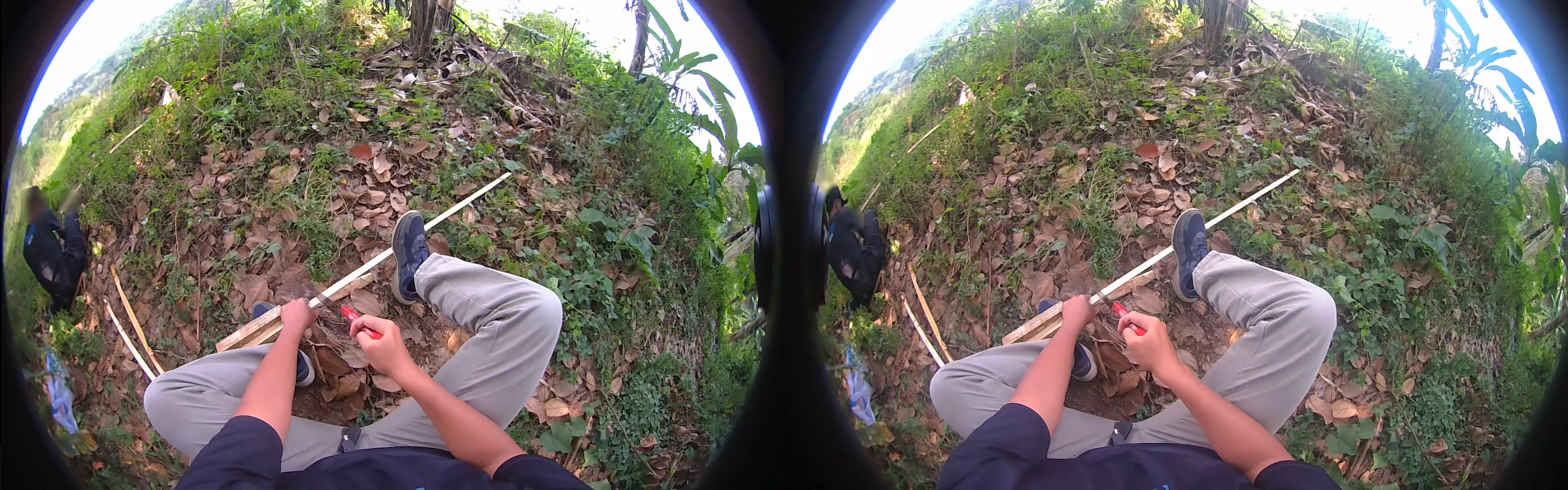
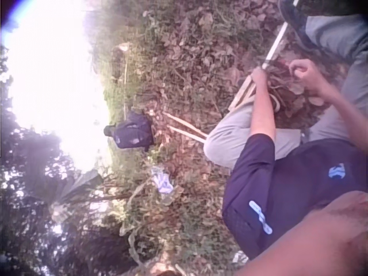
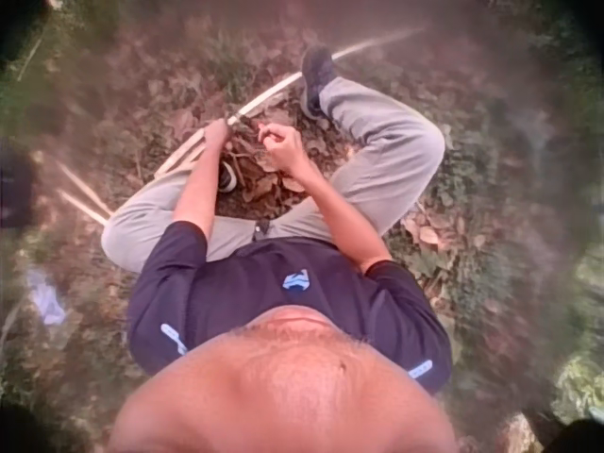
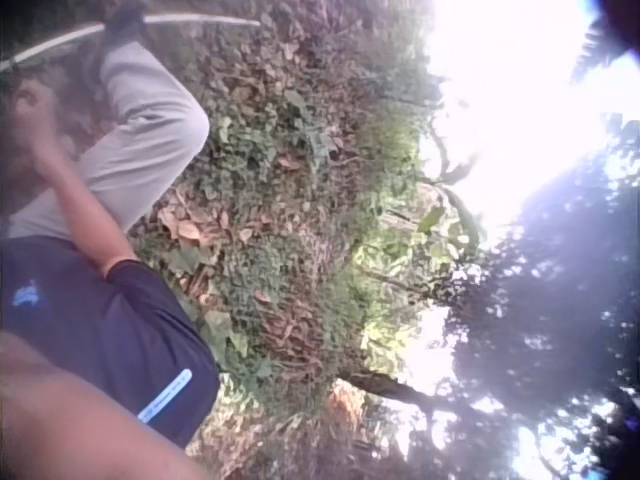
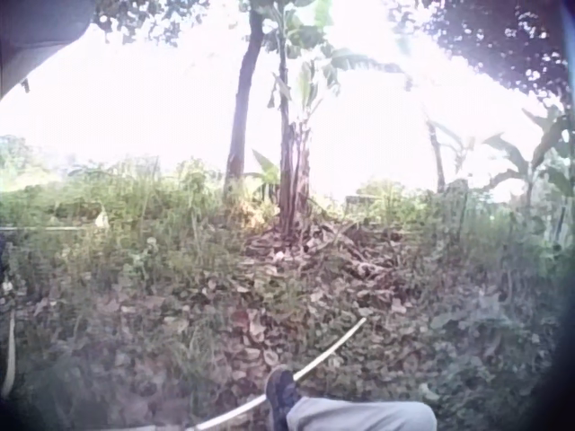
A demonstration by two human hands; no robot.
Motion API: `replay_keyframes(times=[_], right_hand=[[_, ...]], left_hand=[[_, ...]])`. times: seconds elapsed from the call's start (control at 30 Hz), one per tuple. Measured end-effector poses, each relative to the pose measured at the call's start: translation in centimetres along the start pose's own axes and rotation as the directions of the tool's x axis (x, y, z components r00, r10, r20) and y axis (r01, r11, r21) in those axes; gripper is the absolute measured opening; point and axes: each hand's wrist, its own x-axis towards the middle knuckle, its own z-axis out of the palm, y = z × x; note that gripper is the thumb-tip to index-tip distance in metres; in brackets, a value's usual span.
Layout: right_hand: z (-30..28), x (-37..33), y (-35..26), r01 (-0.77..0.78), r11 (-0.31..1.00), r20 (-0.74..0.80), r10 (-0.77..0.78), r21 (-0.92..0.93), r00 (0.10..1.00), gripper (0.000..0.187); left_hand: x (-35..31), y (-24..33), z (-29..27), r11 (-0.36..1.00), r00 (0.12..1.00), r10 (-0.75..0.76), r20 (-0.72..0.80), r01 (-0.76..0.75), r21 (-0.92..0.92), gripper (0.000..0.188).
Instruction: The person sits on the ground and uses a red knife to shave thin strips from a long piece of light-colored wood. They hold the wood steady with their left hand and foot while scraping the blade along its length to create fine shavings.
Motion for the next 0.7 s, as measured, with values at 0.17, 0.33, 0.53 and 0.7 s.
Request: replay_keyframes(times=[0.17,0.33,0.53,0.7], right_hand=[[1.6,0.9,2.6,0.036,0.999,-0.019,-0.035,0.028,0.999,0.013],[2.3,1.5,0.4,0.0,0.998,0.027,0.002,-0.056,1.0,0.013],[1.6,0.6,-2.9,-0.058,0.993,0.102,0.069,-0.106,0.992,0.015],[4.5,1.1,0.4,0.075,0.985,0.113,-0.058,-0.154,0.992,0.011]], left_hand=[[1.1,0.8,-0.8,0.997,0.997,-0.066,0.036,0.067,-0.031,0.043],[0.7,0.2,-0.1,0.998,0.999,-0.043,-0.007,0.043,-0.036,0.041],[0.7,0.1,0.1,0.999,0.999,-0.043,-0.011,0.042,-0.02,0.038],[1.0,0.4,-0.2,0.996,0.996,-0.084,-0.011,0.084,-0.036,0.034]])
